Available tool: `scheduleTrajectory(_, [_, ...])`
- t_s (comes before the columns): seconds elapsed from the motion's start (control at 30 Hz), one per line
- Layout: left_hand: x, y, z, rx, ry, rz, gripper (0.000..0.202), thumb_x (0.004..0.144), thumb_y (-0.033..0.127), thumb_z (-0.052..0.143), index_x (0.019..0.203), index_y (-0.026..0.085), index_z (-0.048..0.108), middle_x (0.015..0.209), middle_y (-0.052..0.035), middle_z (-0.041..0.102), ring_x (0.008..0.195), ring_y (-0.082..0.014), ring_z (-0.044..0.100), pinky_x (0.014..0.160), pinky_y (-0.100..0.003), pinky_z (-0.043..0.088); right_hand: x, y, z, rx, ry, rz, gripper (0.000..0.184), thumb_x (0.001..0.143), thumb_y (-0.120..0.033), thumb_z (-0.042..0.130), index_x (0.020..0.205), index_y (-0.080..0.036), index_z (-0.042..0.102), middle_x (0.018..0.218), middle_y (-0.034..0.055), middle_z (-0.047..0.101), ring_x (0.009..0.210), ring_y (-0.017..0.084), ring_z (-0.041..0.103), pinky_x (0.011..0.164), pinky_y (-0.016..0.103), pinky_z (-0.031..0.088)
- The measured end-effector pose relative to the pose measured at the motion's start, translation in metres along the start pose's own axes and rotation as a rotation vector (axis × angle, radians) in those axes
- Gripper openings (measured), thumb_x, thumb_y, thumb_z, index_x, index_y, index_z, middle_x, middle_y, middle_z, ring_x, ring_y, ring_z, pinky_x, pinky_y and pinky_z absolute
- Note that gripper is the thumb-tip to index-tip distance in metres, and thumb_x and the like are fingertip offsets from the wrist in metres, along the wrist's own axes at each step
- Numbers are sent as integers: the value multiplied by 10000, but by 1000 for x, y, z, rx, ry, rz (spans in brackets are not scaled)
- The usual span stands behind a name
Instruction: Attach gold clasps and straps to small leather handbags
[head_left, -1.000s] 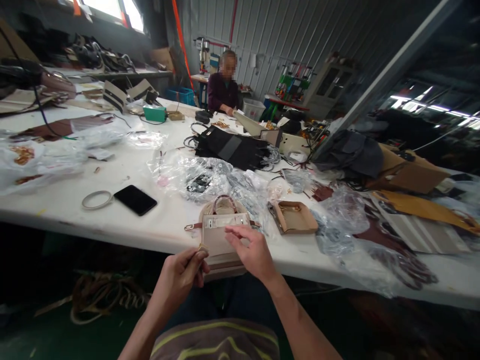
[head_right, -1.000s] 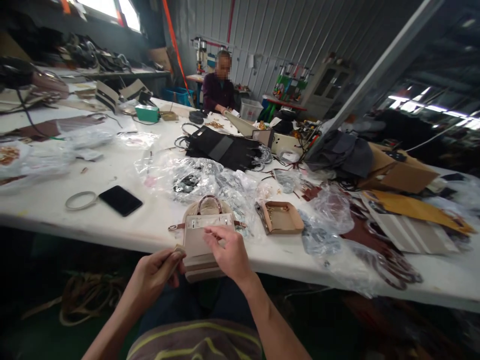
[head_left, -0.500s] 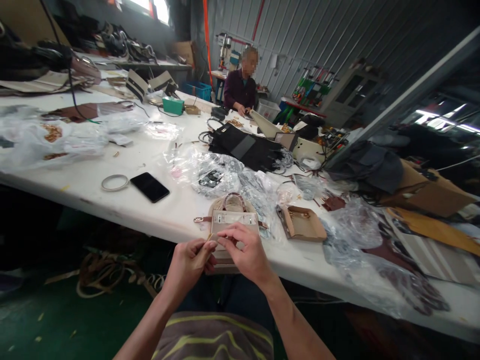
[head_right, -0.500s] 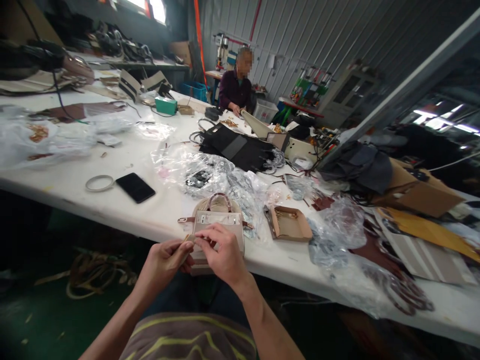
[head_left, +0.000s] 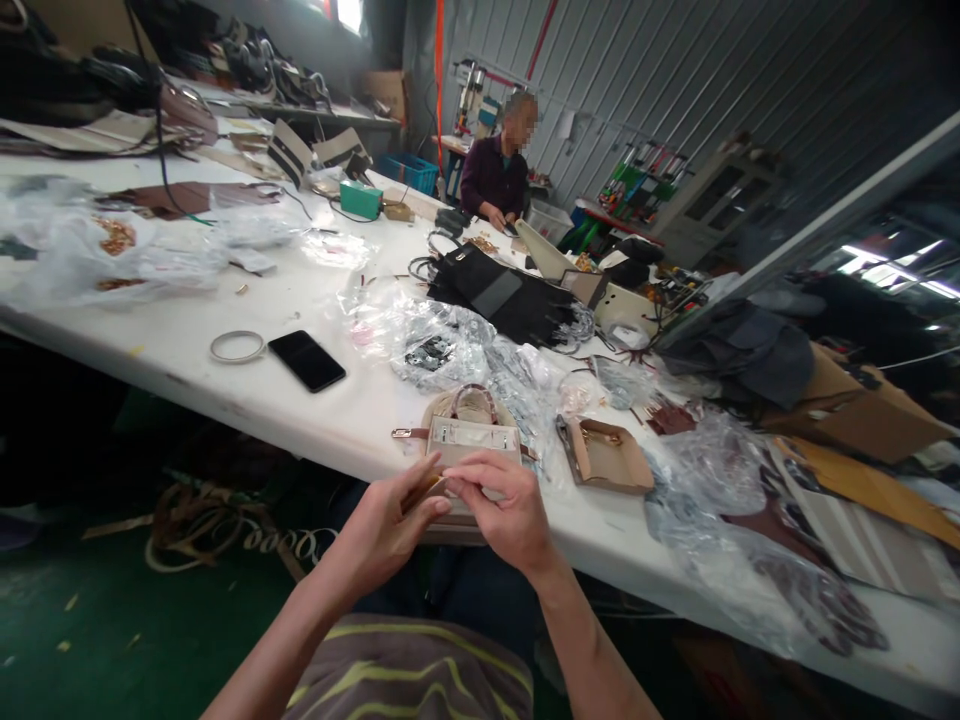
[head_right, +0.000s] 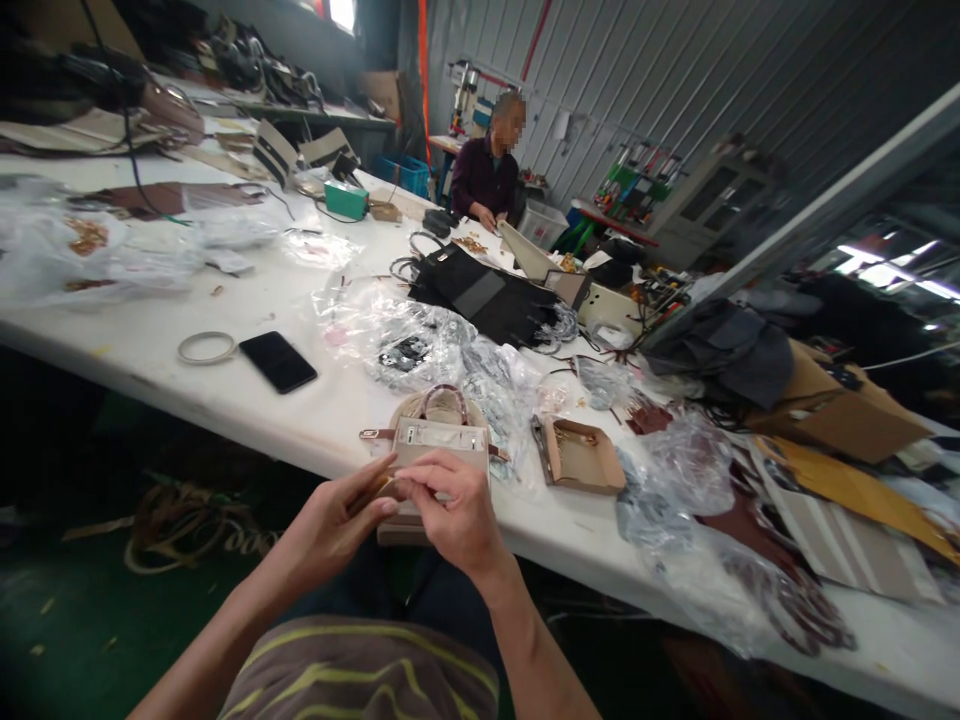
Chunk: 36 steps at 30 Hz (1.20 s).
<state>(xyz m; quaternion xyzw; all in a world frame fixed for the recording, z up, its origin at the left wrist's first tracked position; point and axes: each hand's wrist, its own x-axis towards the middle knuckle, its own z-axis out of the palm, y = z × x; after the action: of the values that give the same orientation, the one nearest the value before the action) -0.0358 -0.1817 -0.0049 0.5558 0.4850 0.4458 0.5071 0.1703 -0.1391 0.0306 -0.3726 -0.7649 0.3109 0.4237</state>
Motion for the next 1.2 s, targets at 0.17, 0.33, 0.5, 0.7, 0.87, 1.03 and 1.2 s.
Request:
scheduleTrajectory(0.17, [5, 9, 5, -88, -110, -31, 426, 1103, 517, 607, 1061, 174, 857, 948, -82, 848, 904, -279, 808, 841, -309, 620, -2, 0, 4, -69, 87, 48, 172, 1046, -197, 760, 1033, -289, 904, 1025, 64, 836, 916, 241, 787, 816, 365, 641])
scheduleTrajectory(0.33, [-4, -7, 13, 203, 158, 44, 601, 1073, 564, 630, 622, 170, 681, 559, -4, 583, 537, -136, 529, 551, -239, 366, -4, 2, 0, -146, 265, 75, 147, 1062, -231, 741, 1015, -249, 879, 1027, 78, 824, 926, 241, 763, 781, 353, 597])
scheduleTrajectory(0.5, [-16, -20, 13, 140, 38, -14, 559, 998, 646, 746, 716, 163, 753, 625, -26, 686, 600, -180, 634, 579, -241, 452, 2, -1, -18, -74, 83, 106, 162, 1070, -246, 737, 932, -228, 820, 977, 51, 798, 912, 215, 739, 785, 320, 552])
scheduleTrajectory(0.7, [-5, -9, 11, 351, 125, 212, 1083, 838, 698, 937, 1712, 235, 496, 1564, -220, 691, 1360, -439, 724, 1124, -534, 604, 2, -14, -24, -58, -16, 87, 135, 1072, -215, 717, 965, -233, 798, 984, 40, 780, 910, 205, 719, 808, 313, 539])
scheduleTrajectory(0.87, [9, 2, 20, 337, 16, 428, 696, 1046, 436, 782, 1673, 242, 551, 1643, -180, 636, 1502, -382, 628, 1253, -502, 521, 4, -28, -38, -79, -67, 68, 119, 1074, -218, 722, 999, -243, 812, 1010, 43, 784, 904, 208, 721, 816, 327, 551])
scheduleTrajectory(1.03, [7, 3, 38, 103, -67, 149, 433, 1169, 402, 515, 901, 193, 782, 804, -48, 782, 733, -195, 731, 705, -262, 542, 9, -23, -45, -125, 10, 96, 135, 1071, -254, 732, 972, -235, 820, 995, 58, 790, 900, 219, 724, 772, 331, 552])
scheduleTrajectory(1.2, [4, -15, 64, -174, 6, -168, 503, 1116, 601, 535, 902, 181, 710, 623, -13, 686, 451, -141, 542, 454, -230, 389, 14, 16, -23, -148, 13, 183, 145, 1043, -256, 741, 926, -231, 822, 966, 53, 797, 895, 224, 737, 725, 314, 558])
